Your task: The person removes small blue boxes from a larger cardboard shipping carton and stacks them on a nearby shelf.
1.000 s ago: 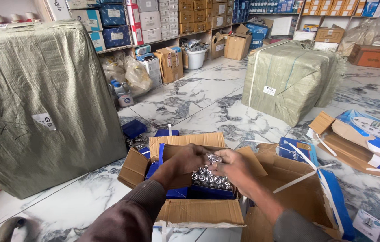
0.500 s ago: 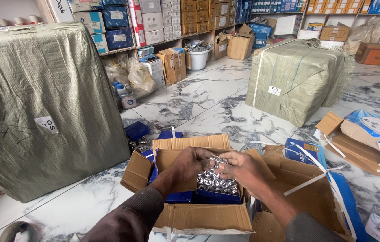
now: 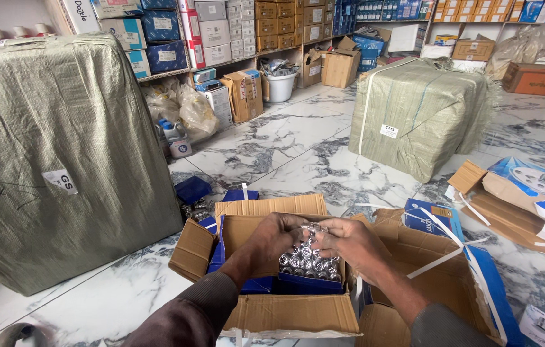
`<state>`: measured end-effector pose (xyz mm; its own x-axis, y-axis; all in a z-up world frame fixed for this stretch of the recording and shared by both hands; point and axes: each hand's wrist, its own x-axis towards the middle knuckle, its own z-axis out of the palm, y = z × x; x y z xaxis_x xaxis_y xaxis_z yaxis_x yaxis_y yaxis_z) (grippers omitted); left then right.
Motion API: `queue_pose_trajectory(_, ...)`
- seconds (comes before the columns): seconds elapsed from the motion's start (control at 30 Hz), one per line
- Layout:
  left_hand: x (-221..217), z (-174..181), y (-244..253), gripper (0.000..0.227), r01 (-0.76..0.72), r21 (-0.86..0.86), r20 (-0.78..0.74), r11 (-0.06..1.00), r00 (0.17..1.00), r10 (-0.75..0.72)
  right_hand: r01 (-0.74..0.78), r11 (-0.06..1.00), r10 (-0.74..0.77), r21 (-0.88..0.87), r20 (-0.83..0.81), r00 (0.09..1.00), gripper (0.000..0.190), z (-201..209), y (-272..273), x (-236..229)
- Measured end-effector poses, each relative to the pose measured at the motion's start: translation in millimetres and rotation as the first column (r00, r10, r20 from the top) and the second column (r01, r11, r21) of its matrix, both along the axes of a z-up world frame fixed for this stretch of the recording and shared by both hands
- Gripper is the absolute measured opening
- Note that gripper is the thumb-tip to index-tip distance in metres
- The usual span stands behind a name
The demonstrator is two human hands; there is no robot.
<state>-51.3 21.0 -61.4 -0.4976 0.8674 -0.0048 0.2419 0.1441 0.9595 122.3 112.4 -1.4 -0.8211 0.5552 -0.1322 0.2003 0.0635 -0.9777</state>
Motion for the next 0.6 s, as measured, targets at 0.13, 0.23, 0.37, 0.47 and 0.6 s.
queue_pose_trajectory(0.13,0,0,7,0.032,-0.062,0.040,0.029,0.997,0.998,0.061,-0.009,1.000,0.009,0.013,0.008,1.000,0.048,-1,0,-4)
queue_pose_trajectory(0.23,-5,-8,18,0.021,-0.180,0.028,0.002,0.983,0.984,0.180,0.085,0.996,-0.085,-0.009,0.005,0.996,0.045,-15,7,-13)
queue_pose_trajectory(0.37,1,1,16,0.013,-0.291,-0.118,-0.186,0.949,0.946,0.267,0.162,0.985,-0.167,-0.060,-0.084,0.982,0.055,-29,11,-22)
queue_pose_trajectory(0.47,2,1,23,0.013,-0.334,-0.151,-0.205,0.930,0.931,0.301,0.189,0.980,-0.195,-0.067,-0.105,0.975,0.057,-29,8,-22)
queue_pose_trajectory(0.6,4,3,23,0.011,-0.334,-0.155,-0.216,0.930,0.930,0.298,0.198,0.977,-0.207,-0.079,-0.127,0.970,0.055,-36,12,-25)
